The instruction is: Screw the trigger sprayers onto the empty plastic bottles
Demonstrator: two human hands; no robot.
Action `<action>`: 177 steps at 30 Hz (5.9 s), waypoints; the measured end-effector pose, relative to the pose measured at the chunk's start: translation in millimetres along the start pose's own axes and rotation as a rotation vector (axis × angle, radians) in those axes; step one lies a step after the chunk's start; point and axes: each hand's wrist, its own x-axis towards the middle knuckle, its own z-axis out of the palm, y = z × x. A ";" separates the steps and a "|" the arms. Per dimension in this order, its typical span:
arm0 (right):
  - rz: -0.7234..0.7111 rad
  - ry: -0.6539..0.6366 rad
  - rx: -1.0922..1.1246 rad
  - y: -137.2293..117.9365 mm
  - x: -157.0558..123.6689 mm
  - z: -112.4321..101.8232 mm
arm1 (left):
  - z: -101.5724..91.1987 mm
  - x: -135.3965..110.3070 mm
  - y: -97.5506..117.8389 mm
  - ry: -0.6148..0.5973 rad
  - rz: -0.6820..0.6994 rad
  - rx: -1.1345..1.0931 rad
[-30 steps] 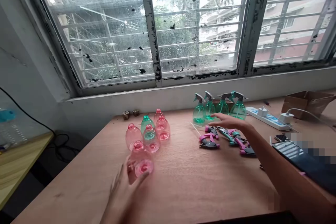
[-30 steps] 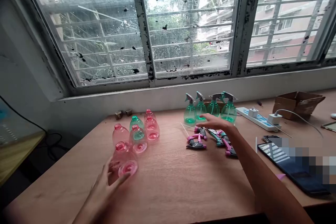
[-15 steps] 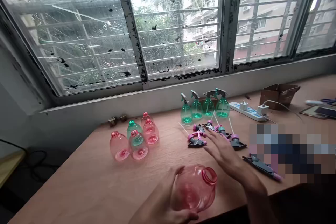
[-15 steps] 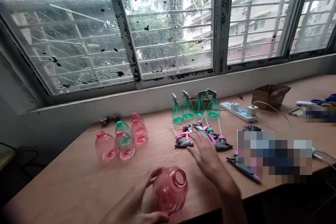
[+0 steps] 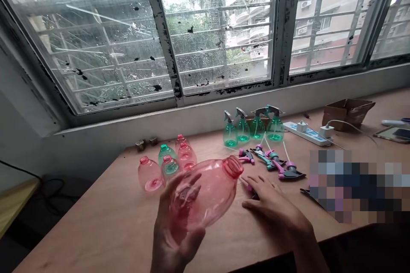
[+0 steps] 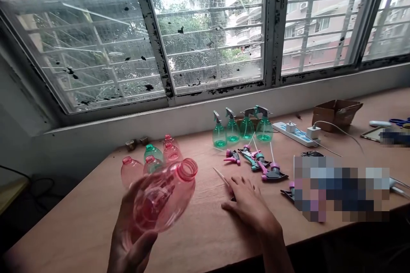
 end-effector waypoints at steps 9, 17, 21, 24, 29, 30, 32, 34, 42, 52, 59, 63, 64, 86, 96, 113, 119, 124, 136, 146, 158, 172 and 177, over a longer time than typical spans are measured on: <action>-0.245 0.332 0.671 2.2 -14.6 -33.4 | 7.9 32.8 -19.8 0.400 0.018 -0.111; -0.248 0.226 1.525 -0.5 -64.1 -50.5 | 0.2 39.4 -16.7 0.528 0.090 -0.110; -0.240 0.126 1.421 -3.0 -67.6 -50.4 | -6.2 40.0 -19.6 0.523 0.094 -0.081; -0.256 -0.046 1.317 -12.0 -64.0 -47.4 | -7.3 34.7 -25.9 0.423 0.089 -0.006; -0.162 -0.192 1.269 -33.6 -51.9 -41.9 | -5.2 20.1 -32.6 0.111 -0.022 0.142; -0.143 -0.170 1.276 -37.6 -49.1 -40.5 | -5.3 18.5 -32.6 0.095 -0.014 0.165; -0.136 -0.155 1.303 -44.1 -43.7 -37.1 | -6.2 17.2 -31.4 0.068 0.023 0.175; -0.156 -0.191 1.319 -48.2 -39.0 -32.8 | -6.9 17.2 -29.1 0.047 0.069 0.107; -0.427 0.215 1.013 -57.5 -32.3 -6.0 | 20.4 14.5 -14.9 0.215 0.019 -0.339; -0.428 0.179 1.094 -77.6 -40.1 -1.4 | 30.9 8.3 -26.0 0.128 -0.028 -0.306; -0.546 0.306 0.971 -79.7 -37.3 8.2 | 15.2 13.4 -19.8 0.063 0.012 -0.317; -0.762 0.505 0.633 -85.0 -38.6 14.0 | 8.7 20.2 -13.4 0.180 0.050 -0.302; -0.698 0.419 0.747 -88.5 -39.8 14.1 | 7.7 21.3 -12.8 0.201 0.059 -0.294; -0.258 -0.209 1.348 -107.7 -47.8 18.3 | 11.3 18.5 -14.5 0.325 0.185 -0.281; -0.725 0.478 0.666 -97.5 -37.1 28.5 | 15.7 23.7 -13.0 0.382 0.128 -0.285; -0.696 0.455 0.820 -96.1 -37.2 26.9 | 7.2 22.3 -15.1 0.276 0.108 -0.241; -0.247 -0.196 1.441 -97.9 -38.4 22.5 | 4.6 21.6 -20.6 0.211 0.144 -0.252; -0.596 0.380 0.918 -91.2 -34.4 22.0 | 4.5 18.5 -15.5 0.189 0.112 -0.147; -0.462 0.179 1.143 -94.3 -35.6 24.6 | 3.8 20.8 -22.8 0.100 0.056 -0.225; -0.514 0.321 1.063 -97.6 -28.1 31.8 | 12.2 20.9 -21.2 0.137 0.055 -0.212; -0.591 0.333 0.822 -100.7 -26.3 36.6 | 8.3 29.0 -25.5 0.288 0.120 -0.213; -0.619 0.543 0.822 -100.4 -35.4 35.5 | 2.7 28.9 -28.9 0.215 0.165 -0.245; -0.329 0.025 1.273 -99.3 -28.6 31.2 | -2.5 27.1 -27.9 0.205 0.175 -0.229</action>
